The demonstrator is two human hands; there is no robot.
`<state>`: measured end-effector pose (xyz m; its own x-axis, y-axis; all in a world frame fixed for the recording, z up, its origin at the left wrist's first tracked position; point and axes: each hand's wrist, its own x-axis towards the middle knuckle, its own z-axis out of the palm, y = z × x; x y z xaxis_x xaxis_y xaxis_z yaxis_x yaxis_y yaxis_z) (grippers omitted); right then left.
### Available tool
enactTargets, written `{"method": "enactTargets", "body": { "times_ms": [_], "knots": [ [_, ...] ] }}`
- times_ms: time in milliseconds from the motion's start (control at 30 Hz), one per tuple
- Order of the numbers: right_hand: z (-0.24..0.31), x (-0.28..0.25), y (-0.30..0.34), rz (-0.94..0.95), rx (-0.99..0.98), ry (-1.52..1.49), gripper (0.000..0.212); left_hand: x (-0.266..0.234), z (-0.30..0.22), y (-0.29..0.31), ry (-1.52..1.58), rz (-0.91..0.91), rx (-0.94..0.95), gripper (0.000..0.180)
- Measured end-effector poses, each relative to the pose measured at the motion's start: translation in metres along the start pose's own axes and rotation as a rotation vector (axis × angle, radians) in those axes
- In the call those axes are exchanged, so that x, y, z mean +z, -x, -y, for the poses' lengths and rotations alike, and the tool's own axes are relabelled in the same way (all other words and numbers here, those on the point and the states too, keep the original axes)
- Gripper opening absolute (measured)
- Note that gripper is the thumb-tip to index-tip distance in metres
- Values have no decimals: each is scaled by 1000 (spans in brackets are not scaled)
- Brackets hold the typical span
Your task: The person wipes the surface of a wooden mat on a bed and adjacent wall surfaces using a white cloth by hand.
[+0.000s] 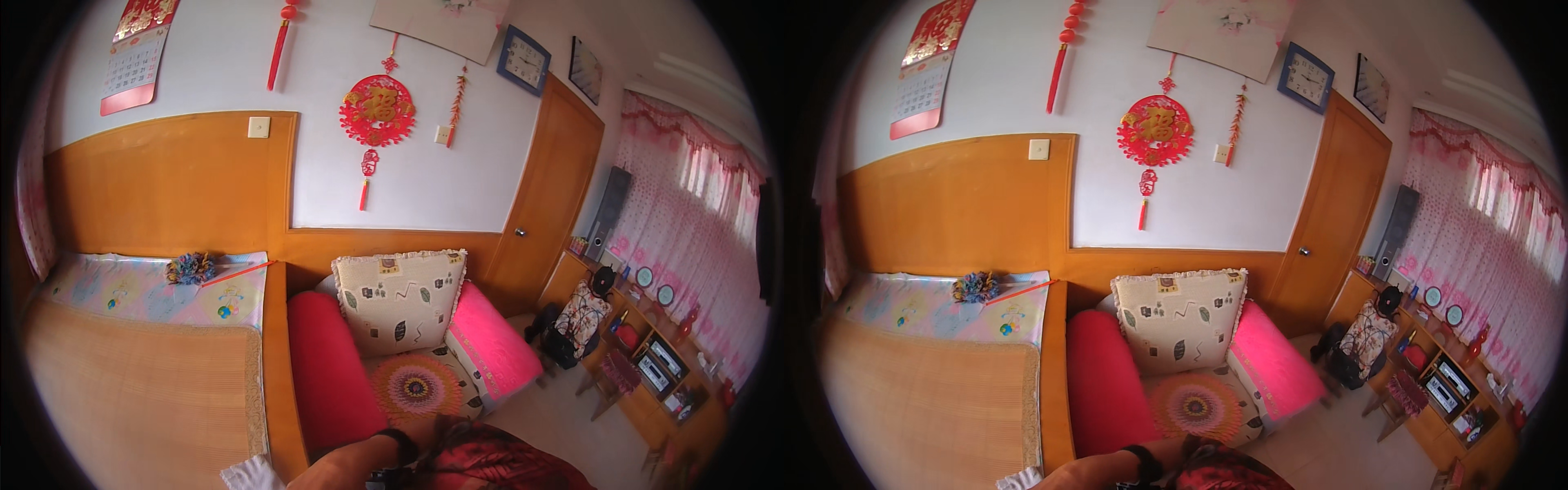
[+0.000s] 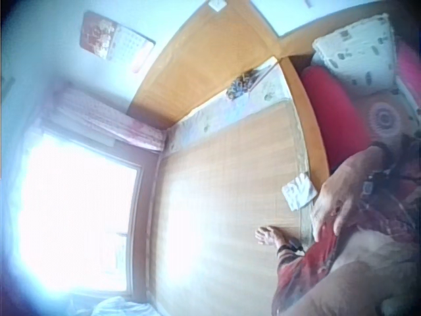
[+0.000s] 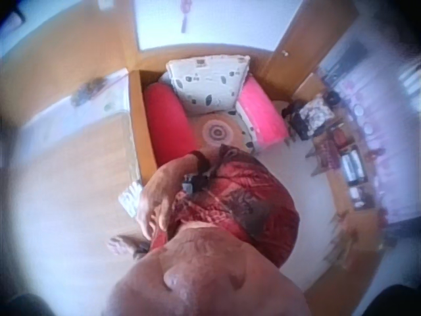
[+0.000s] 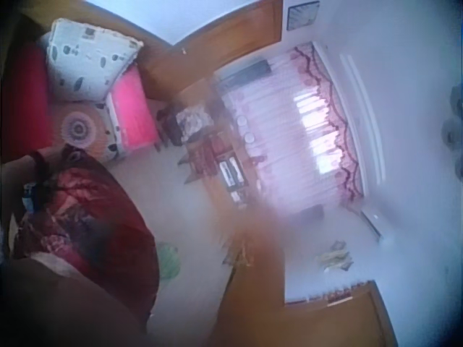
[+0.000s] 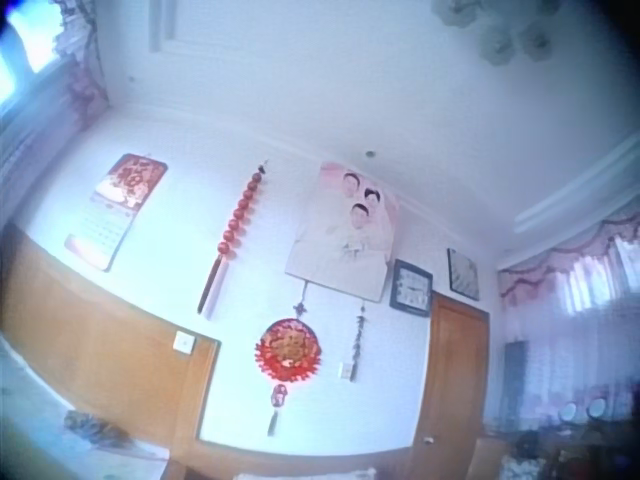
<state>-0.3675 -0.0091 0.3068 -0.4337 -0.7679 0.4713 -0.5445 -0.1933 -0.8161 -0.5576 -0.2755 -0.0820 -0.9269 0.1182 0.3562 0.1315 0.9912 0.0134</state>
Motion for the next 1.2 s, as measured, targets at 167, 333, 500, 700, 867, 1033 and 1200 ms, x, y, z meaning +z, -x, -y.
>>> {"method": "enactTargets", "body": {
  "times_ms": [167, 333, 500, 700, 867, 1033, 1200],
  "knots": [
    [0, 0, 5, -21, 24, 20, 29, 7, 4, -3, -31, 1, 15, 44],
    [6, 1, 7, -40, 37, 39, 32, 13, 6, -2, -62, 17, 34, 43],
    [9, 2, 13, -64, 63, 56, 36, 0, -1, -1, -73, -11, 20, 42],
    [2, -1, 25, -81, 110, 73, 40, 11, 2, -1, -131, -12, 11, 39],
    [-38, -13, 16, -48, 228, 62, 44, 57, 40, 7, -239, 139, -82, 39],
    [-80, -27, 83, -187, 560, 270, 48, 28, -10, -34, -251, 234, -48, 42],
    [-149, -38, 106, -108, 842, 384, 52, 47, 7, -36, -304, 243, -72, 42]
  ]
}}
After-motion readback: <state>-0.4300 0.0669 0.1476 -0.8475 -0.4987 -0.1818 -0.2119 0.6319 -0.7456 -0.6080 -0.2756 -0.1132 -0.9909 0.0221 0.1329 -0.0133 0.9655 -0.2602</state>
